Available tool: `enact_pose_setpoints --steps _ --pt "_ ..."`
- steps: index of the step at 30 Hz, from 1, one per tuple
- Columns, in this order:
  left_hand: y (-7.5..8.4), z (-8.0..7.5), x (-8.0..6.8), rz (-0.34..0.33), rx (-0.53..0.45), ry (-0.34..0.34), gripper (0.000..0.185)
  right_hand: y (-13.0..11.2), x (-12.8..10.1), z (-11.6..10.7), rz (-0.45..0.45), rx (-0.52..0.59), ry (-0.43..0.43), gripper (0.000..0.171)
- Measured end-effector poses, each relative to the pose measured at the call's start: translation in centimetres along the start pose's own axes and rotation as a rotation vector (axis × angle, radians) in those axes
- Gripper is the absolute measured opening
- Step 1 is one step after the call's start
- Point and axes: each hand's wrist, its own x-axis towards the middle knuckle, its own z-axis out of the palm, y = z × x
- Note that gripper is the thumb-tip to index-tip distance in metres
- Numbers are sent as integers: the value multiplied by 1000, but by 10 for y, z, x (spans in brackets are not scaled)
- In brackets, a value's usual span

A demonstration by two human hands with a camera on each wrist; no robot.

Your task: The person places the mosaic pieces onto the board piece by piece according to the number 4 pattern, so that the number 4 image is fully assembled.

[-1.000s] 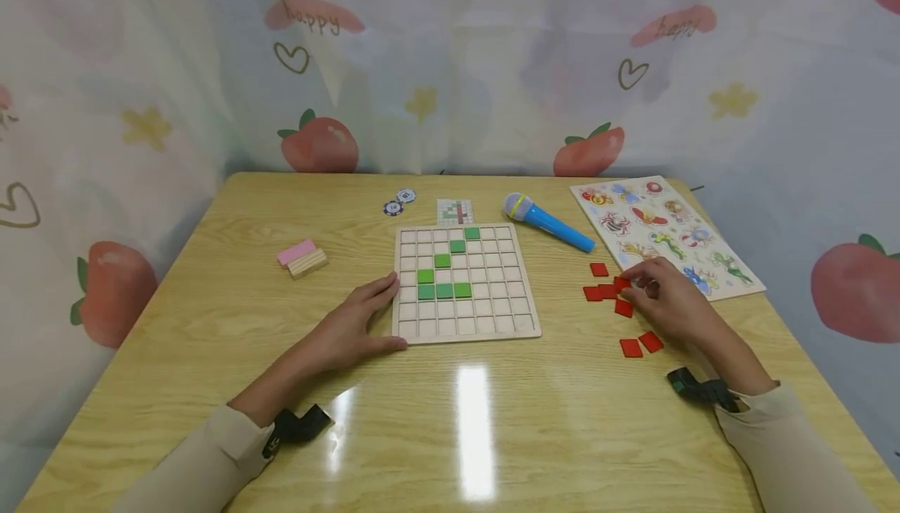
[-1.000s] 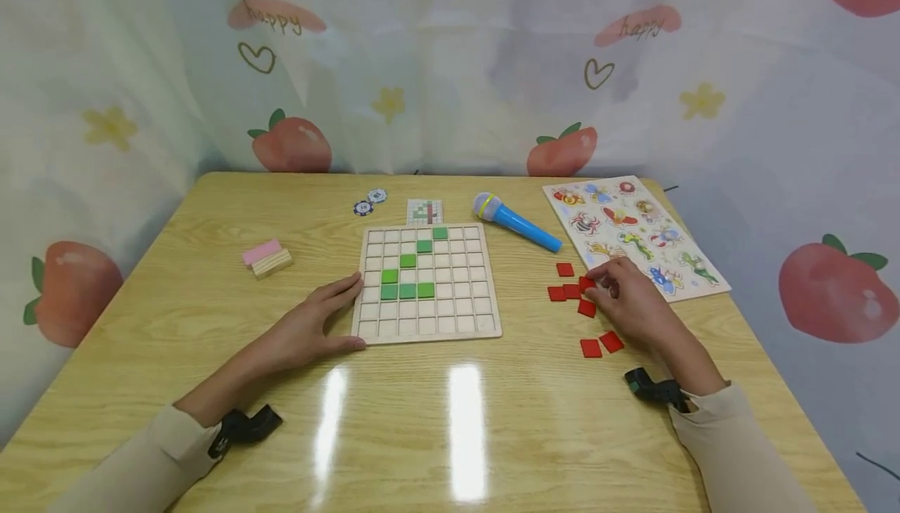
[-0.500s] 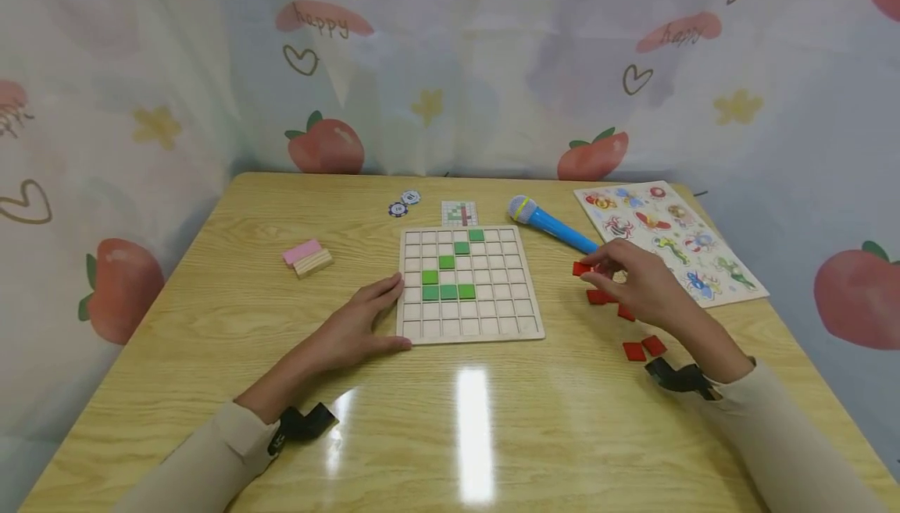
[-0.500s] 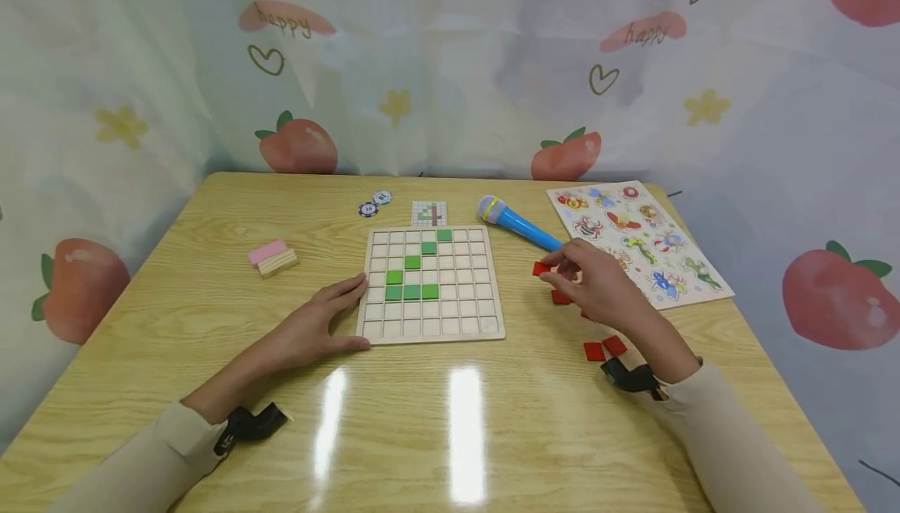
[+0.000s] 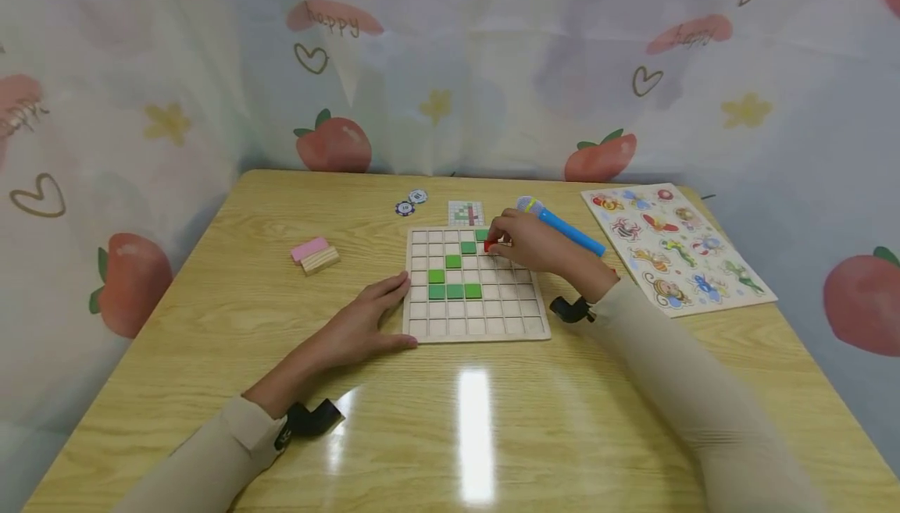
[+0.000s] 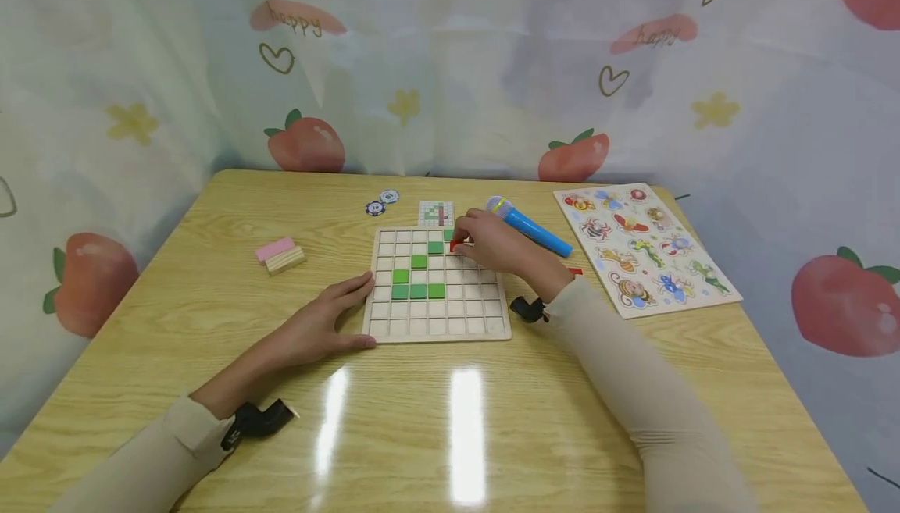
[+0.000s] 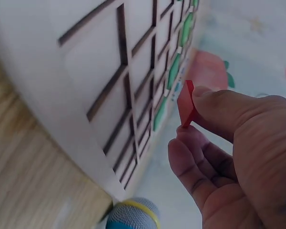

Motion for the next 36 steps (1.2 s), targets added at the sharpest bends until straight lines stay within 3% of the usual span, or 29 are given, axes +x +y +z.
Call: enact_pose_setpoints --steps 7,12,16,20,27,30,36 --pt "-1 1 1 -1 15 -2 107 0 22 15 -8 -4 -36 7" --pt "1 -1 2 -15 16 -5 107 2 20 12 -21 -2 -43 12" --pt "2 0 2 -22 8 -9 106 2 3 3 -25 29 -41 23" --pt "2 0 1 -23 5 -10 107 4 -40 -11 -35 89 83 26" --pt "4 -1 0 -19 14 -6 107 15 -157 -22 -65 177 409 30" --pt "3 -1 0 -18 23 -2 107 21 -200 -18 -4 227 448 37" --pt "0 1 1 -10 20 3 108 45 -256 1 91 207 406 40"
